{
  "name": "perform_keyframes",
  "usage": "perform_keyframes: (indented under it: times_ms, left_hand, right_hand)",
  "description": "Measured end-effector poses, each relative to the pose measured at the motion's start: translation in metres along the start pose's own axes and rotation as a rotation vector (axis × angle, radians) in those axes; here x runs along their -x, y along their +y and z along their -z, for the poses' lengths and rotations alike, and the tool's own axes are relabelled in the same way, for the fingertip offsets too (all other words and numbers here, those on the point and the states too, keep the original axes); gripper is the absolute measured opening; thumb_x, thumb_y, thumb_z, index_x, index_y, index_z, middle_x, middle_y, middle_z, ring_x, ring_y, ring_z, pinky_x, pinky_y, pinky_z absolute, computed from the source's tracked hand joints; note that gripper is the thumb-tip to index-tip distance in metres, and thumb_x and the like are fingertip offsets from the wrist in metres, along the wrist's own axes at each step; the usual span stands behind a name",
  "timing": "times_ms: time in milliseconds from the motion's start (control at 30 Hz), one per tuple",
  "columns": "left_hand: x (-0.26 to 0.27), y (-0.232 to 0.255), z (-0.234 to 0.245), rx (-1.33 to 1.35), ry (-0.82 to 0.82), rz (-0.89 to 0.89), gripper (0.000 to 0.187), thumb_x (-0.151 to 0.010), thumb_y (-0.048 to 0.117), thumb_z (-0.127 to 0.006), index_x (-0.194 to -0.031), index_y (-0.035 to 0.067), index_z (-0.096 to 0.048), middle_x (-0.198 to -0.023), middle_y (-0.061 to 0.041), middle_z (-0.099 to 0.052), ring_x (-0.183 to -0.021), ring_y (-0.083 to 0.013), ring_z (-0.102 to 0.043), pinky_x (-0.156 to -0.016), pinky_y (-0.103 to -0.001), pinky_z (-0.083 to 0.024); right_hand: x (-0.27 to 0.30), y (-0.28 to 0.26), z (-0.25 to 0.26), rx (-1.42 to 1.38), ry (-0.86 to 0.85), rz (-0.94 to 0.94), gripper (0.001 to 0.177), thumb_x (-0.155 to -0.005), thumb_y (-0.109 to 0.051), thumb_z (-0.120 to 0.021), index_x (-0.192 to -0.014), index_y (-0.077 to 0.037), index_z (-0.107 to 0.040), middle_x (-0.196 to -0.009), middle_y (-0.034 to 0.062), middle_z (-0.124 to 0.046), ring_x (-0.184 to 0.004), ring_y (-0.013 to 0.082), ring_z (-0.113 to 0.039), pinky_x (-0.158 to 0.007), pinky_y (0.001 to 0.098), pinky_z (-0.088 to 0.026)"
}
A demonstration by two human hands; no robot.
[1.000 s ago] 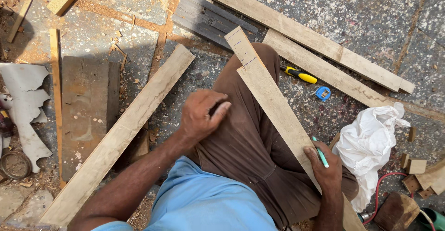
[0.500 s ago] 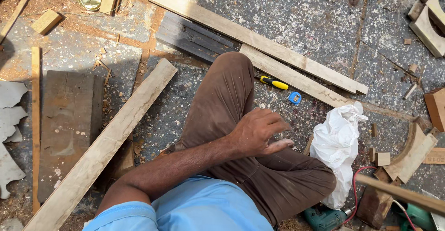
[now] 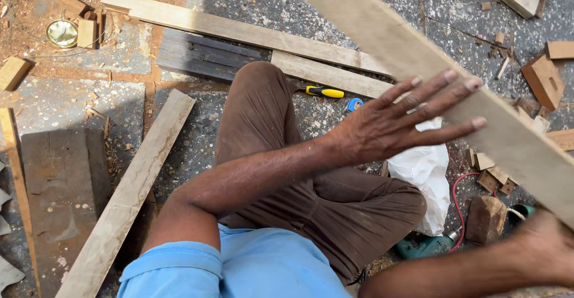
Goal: The person measures and marks wooden boards with a pencil and a tape measure while sitting on the workshop floor.
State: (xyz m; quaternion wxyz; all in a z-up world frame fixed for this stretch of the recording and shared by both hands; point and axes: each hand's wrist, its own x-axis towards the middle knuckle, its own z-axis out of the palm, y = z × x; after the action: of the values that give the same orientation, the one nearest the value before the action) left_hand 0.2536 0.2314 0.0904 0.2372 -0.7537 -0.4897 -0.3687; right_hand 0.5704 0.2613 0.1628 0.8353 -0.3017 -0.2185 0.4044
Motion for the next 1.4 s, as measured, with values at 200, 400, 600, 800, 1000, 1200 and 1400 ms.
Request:
perform_keyframes:
  times_ms: [200,400,600,800,1000,1200,1400]
  left_hand:
    - [0.105,-0.069,0.037,0.081,-0.425,-0.016,0.057,-0.096,0.015,-0.060,-0.151,0.014,-0.047,-0.118,-0.008,-0.061,-0.106,-0.0237,-0.056,-0.098,-0.040,-0.043]
    - [0.146,-0.135,0.117,0.003,-0.864,0.077,0.069,-0.075,0.019,-0.077,-0.141,0.022,-0.056,-0.120,0.000,-0.067,-0.109,-0.0212,-0.061,-0.101,-0.038,-0.046]
    - [0.145,-0.186,0.143,-0.172,-1.045,0.036,0.085,-0.060,0.046,-0.088,-0.137,0.022,-0.062,-0.118,0.000,-0.070,-0.108,-0.0203,-0.067,-0.101,-0.038,-0.051]
    - [0.162,-0.194,0.098,0.292,-0.819,0.154,0.098,-0.056,0.051,-0.083,-0.137,0.001,-0.063,-0.129,-0.018,-0.064,-0.122,-0.0320,-0.065,-0.101,-0.041,-0.056]
    - [0.091,-0.144,-0.031,0.198,-0.928,-0.036,0.063,-0.096,0.055,-0.075,-0.140,0.010,-0.063,-0.136,-0.013,-0.062,-0.121,-0.0291,-0.065,-0.102,-0.041,-0.056]
    - [0.038,-0.042,-0.199,0.119,-1.381,-0.329,0.083,-0.090,0.056,-0.066,-0.160,0.025,-0.035,-0.161,-0.017,-0.033,-0.136,-0.0390,-0.050,-0.105,-0.053,-0.049]
    - [0.073,-0.019,-0.258,-0.007,-1.490,-0.476,0.076,-0.090,0.054,-0.065,-0.157,0.040,-0.032,-0.166,-0.012,-0.020,-0.148,-0.0462,-0.026,-0.104,-0.060,-0.046]
  right_hand:
    - [0.124,0.102,0.103,0.026,0.022,-0.542,0.076,-0.091,-0.061,-0.066,-0.149,-0.015,-0.051,-0.146,0.0112,-0.059,-0.139,0.0293,-0.056,-0.121,0.0564,-0.042]
    - [0.243,0.119,0.126,0.289,-0.086,-0.941,0.048,-0.102,-0.041,-0.059,-0.131,-0.003,-0.059,-0.117,0.0202,-0.070,-0.104,0.0308,-0.069,-0.089,0.0446,-0.055]
    - [0.230,0.076,0.109,0.674,-0.782,-1.098,0.028,-0.104,-0.022,-0.064,-0.108,0.005,-0.072,-0.101,0.0212,-0.078,-0.089,0.0301,-0.077,-0.082,0.0411,-0.063]
    - [0.198,0.054,0.078,1.314,-0.974,0.257,0.024,-0.096,-0.009,-0.074,-0.117,0.000,-0.067,-0.129,0.0193,-0.070,-0.130,0.0365,-0.063,-0.112,0.0472,-0.051]
    - [0.211,0.070,0.078,1.500,-0.966,0.369,0.032,-0.093,-0.013,-0.079,-0.122,-0.006,-0.067,-0.142,0.0203,-0.063,-0.141,0.0362,-0.053,-0.120,0.0563,-0.038]
    - [0.197,0.080,0.097,1.654,-0.933,0.247,0.064,-0.085,-0.027,-0.084,-0.141,-0.009,-0.058,-0.154,0.0220,-0.051,-0.146,0.0383,-0.043,-0.120,0.0607,-0.029]
    - [0.169,0.089,0.119,1.682,-0.970,0.174,0.074,-0.083,-0.028,-0.085,-0.148,-0.009,-0.055,-0.138,0.0180,-0.062,-0.141,0.0344,-0.050,-0.119,0.0548,-0.035]
